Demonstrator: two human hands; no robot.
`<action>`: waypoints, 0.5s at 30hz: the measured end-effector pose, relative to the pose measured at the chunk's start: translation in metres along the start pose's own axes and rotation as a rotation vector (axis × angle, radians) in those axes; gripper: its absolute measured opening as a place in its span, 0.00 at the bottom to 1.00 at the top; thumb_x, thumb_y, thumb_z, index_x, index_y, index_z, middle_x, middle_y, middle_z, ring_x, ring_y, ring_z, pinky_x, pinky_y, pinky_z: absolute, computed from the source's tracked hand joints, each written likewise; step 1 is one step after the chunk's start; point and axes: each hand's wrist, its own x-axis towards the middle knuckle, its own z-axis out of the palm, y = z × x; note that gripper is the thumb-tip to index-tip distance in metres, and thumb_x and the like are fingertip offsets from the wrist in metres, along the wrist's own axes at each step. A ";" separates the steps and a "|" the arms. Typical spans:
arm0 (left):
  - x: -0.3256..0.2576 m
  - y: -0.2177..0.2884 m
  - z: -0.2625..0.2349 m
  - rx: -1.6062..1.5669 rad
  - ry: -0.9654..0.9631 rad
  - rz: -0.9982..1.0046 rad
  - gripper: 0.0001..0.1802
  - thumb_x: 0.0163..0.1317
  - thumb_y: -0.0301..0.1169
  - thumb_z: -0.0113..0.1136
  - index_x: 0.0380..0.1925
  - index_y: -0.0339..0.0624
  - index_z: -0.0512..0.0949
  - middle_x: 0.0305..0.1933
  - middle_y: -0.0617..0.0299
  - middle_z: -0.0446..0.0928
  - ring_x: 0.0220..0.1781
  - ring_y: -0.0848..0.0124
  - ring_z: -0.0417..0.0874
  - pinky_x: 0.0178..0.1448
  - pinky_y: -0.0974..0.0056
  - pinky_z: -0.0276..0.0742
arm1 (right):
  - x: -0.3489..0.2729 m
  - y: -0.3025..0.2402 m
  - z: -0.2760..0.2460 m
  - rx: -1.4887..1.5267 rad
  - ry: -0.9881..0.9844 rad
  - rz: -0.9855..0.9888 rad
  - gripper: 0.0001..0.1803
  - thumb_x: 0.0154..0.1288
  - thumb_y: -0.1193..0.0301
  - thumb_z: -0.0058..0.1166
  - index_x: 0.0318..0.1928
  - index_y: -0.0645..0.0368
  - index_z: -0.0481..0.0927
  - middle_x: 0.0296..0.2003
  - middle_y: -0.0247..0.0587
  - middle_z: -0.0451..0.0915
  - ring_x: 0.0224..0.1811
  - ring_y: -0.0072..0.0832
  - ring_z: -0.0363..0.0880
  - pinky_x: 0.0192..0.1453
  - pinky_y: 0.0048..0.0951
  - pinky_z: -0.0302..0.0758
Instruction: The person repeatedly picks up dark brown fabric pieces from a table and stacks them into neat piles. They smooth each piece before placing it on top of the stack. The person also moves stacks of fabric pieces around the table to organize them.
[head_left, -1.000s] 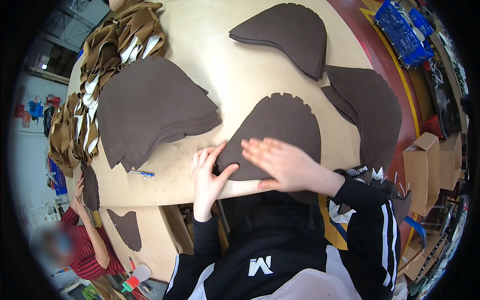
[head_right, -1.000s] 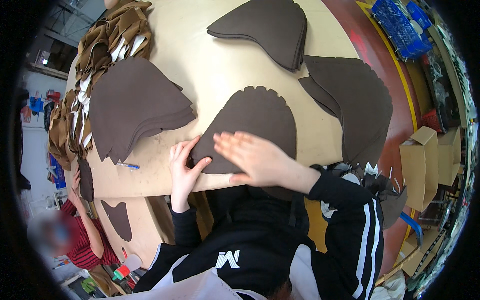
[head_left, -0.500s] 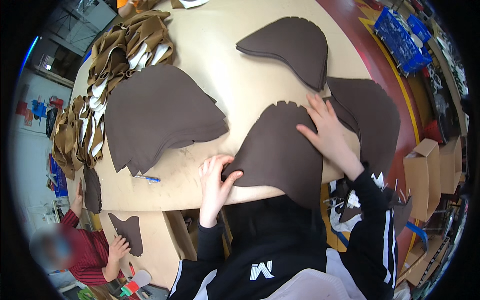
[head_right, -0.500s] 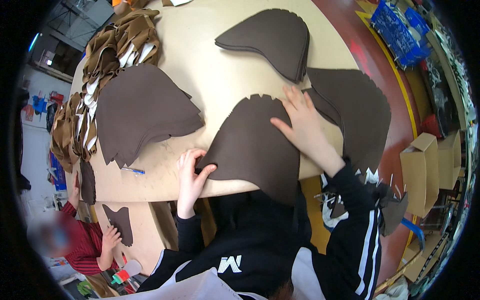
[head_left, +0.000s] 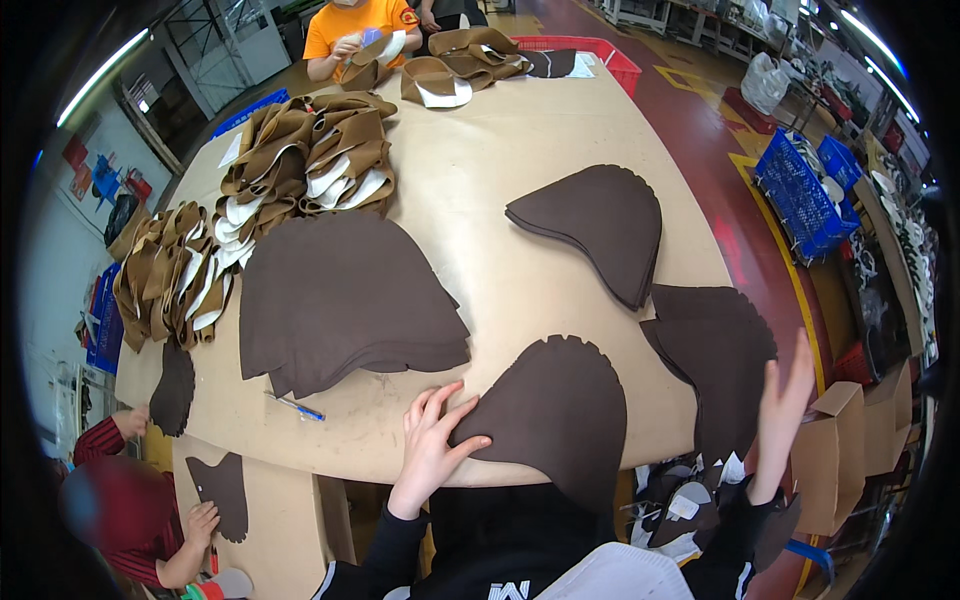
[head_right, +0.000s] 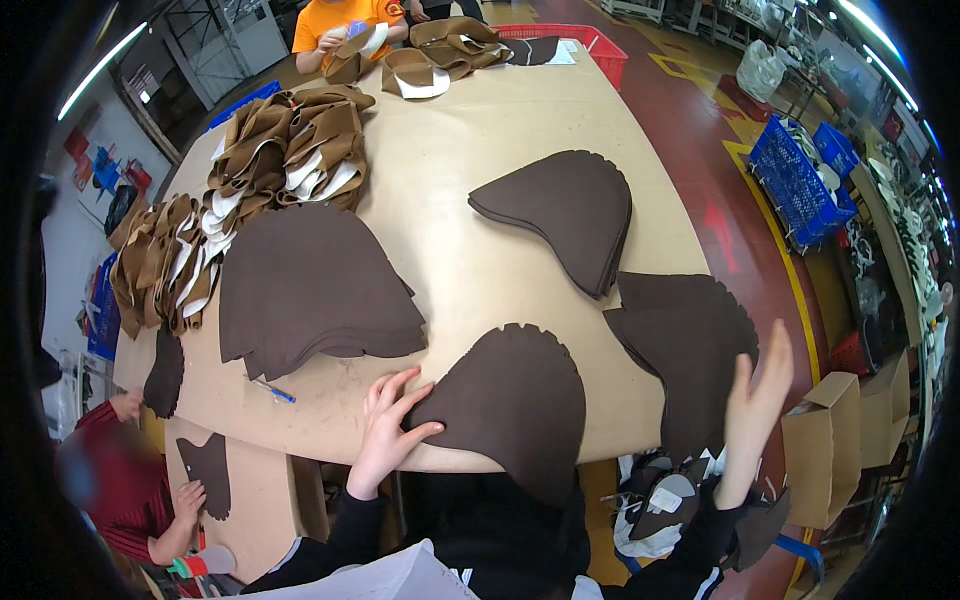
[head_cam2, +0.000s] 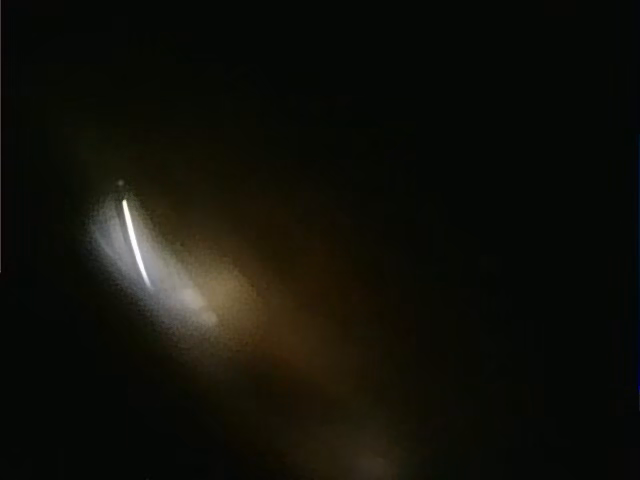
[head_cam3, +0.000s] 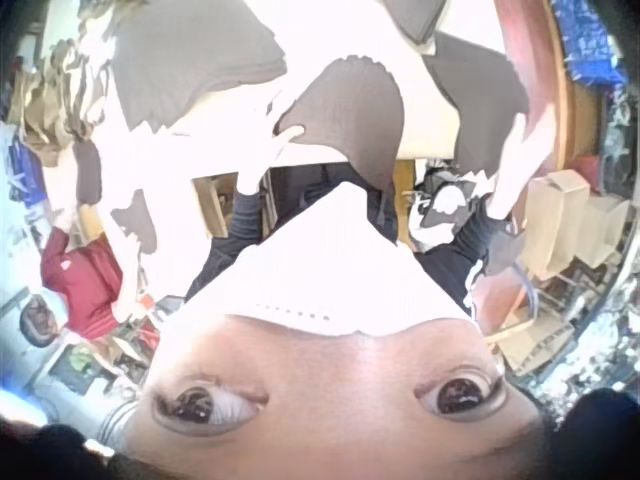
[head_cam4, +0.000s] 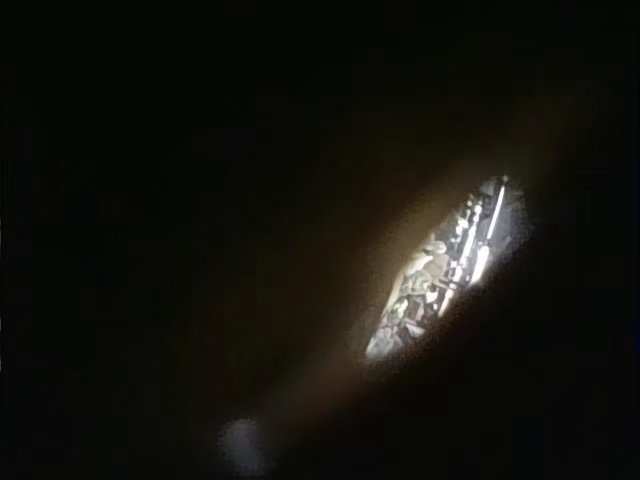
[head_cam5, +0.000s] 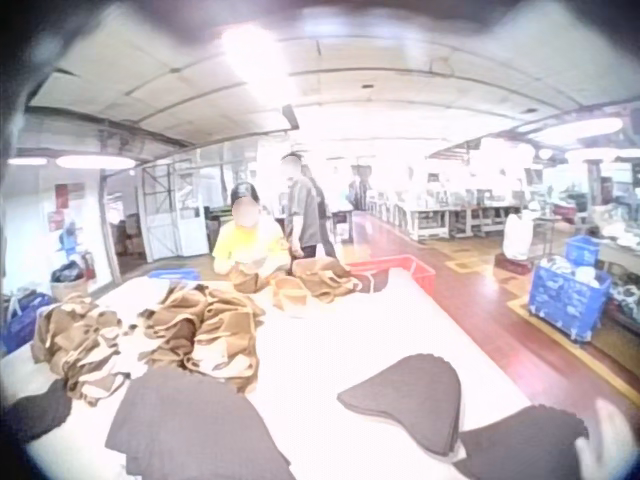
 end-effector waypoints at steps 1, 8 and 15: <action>-0.002 0.001 -0.001 -0.011 -0.008 -0.014 0.33 0.54 0.45 0.77 0.60 0.46 0.83 0.75 0.59 0.70 0.77 0.51 0.64 0.81 0.46 0.52 | -0.006 -0.018 0.003 0.009 -0.046 -0.083 0.30 0.74 0.74 0.53 0.75 0.59 0.67 0.73 0.54 0.67 0.78 0.47 0.62 0.81 0.45 0.59; -0.005 -0.011 0.005 0.026 -0.012 0.010 0.32 0.57 0.44 0.74 0.63 0.50 0.82 0.78 0.58 0.68 0.85 0.51 0.56 0.84 0.39 0.45 | -0.107 -0.162 0.090 0.262 -0.656 -1.085 0.36 0.69 0.53 0.59 0.76 0.44 0.69 0.74 0.33 0.69 0.77 0.32 0.65 0.80 0.47 0.59; -0.003 -0.014 0.009 0.007 -0.015 0.031 0.32 0.59 0.45 0.73 0.64 0.49 0.82 0.78 0.57 0.68 0.83 0.48 0.58 0.84 0.39 0.48 | -0.093 -0.160 0.117 0.147 -0.713 -1.126 0.32 0.71 0.54 0.57 0.74 0.35 0.71 0.76 0.28 0.68 0.76 0.28 0.67 0.80 0.49 0.59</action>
